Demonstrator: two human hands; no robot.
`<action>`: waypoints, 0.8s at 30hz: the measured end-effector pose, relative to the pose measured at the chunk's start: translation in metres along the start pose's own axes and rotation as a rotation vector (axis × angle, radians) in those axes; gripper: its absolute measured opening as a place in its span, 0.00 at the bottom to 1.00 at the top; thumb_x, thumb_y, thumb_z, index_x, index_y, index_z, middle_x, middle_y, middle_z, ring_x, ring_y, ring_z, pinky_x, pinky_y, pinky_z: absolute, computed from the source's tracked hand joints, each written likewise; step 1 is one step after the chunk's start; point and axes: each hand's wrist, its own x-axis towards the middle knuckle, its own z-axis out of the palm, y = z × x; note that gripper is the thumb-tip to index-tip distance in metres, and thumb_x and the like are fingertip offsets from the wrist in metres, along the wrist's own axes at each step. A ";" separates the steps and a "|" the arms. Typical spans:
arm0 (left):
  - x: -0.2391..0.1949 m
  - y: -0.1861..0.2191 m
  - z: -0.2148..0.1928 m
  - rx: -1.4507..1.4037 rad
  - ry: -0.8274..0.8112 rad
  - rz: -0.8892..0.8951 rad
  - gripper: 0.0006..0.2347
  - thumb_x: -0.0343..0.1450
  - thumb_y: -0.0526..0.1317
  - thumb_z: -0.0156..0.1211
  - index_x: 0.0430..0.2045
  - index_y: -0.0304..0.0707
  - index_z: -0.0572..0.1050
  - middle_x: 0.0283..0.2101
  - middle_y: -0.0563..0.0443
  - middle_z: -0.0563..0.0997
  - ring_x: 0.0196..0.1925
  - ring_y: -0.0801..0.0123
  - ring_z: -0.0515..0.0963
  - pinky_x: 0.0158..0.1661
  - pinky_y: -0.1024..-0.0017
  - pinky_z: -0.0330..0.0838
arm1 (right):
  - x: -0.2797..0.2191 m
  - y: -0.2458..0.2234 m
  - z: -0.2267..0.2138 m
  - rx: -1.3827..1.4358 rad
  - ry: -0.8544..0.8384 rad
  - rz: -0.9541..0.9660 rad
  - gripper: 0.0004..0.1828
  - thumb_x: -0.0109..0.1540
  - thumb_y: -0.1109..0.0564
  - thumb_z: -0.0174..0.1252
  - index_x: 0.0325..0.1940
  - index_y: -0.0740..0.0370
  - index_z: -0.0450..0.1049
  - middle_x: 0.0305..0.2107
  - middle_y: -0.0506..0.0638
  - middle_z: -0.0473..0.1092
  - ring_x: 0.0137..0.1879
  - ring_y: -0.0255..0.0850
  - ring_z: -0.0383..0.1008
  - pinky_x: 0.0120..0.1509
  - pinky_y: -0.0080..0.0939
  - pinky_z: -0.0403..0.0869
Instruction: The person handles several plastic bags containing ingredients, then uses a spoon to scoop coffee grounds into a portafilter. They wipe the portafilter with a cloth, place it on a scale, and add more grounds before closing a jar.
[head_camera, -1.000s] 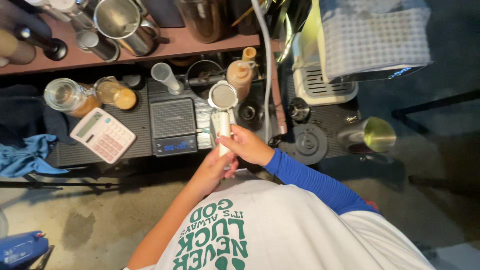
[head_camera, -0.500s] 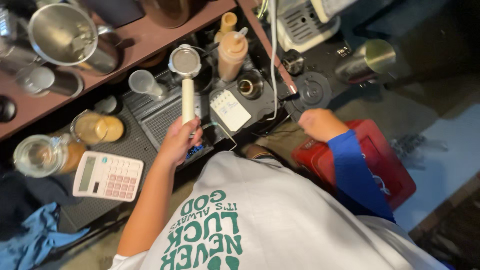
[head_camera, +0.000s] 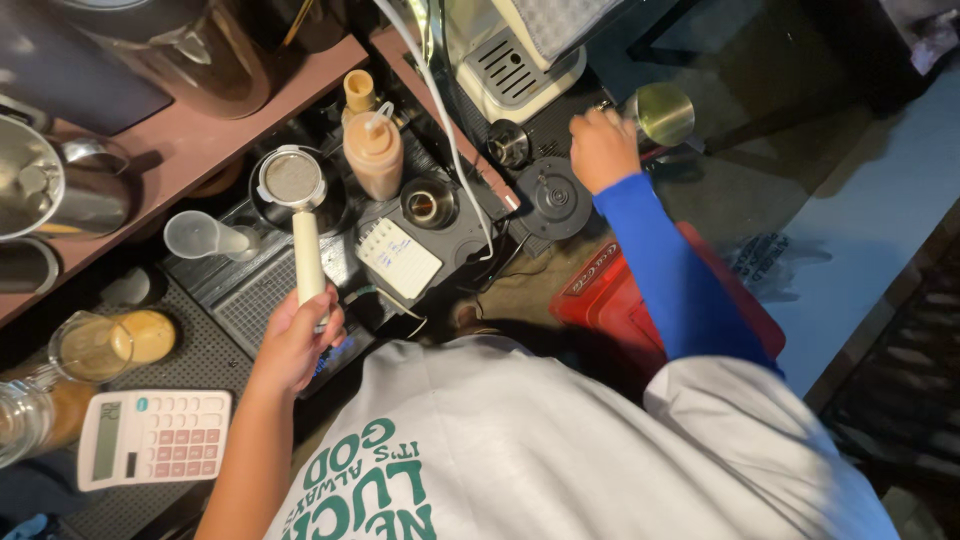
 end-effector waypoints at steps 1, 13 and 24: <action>0.000 -0.001 0.002 0.000 -0.003 0.010 0.07 0.76 0.39 0.50 0.40 0.34 0.68 0.24 0.55 0.67 0.22 0.77 0.63 0.29 0.73 0.65 | 0.021 0.007 0.010 -0.173 -0.052 -0.018 0.06 0.61 0.63 0.57 0.39 0.59 0.79 0.39 0.56 0.76 0.54 0.55 0.73 0.60 0.59 0.62; -0.005 -0.017 0.019 -0.064 0.078 0.029 0.07 0.76 0.40 0.52 0.38 0.35 0.68 0.24 0.58 0.66 0.22 0.78 0.64 0.28 0.74 0.64 | 0.091 0.073 0.098 -0.555 -0.341 -0.082 0.13 0.65 0.57 0.52 0.38 0.56 0.84 0.33 0.56 0.80 0.44 0.53 0.79 0.65 0.75 0.54; -0.013 -0.022 0.008 -0.010 0.058 0.095 0.06 0.76 0.40 0.53 0.37 0.36 0.68 0.23 0.58 0.66 0.22 0.79 0.64 0.25 0.77 0.62 | 0.007 -0.162 -0.168 0.794 -0.361 -0.151 0.08 0.62 0.59 0.61 0.44 0.63 0.75 0.33 0.54 0.79 0.40 0.41 0.83 0.43 0.41 0.78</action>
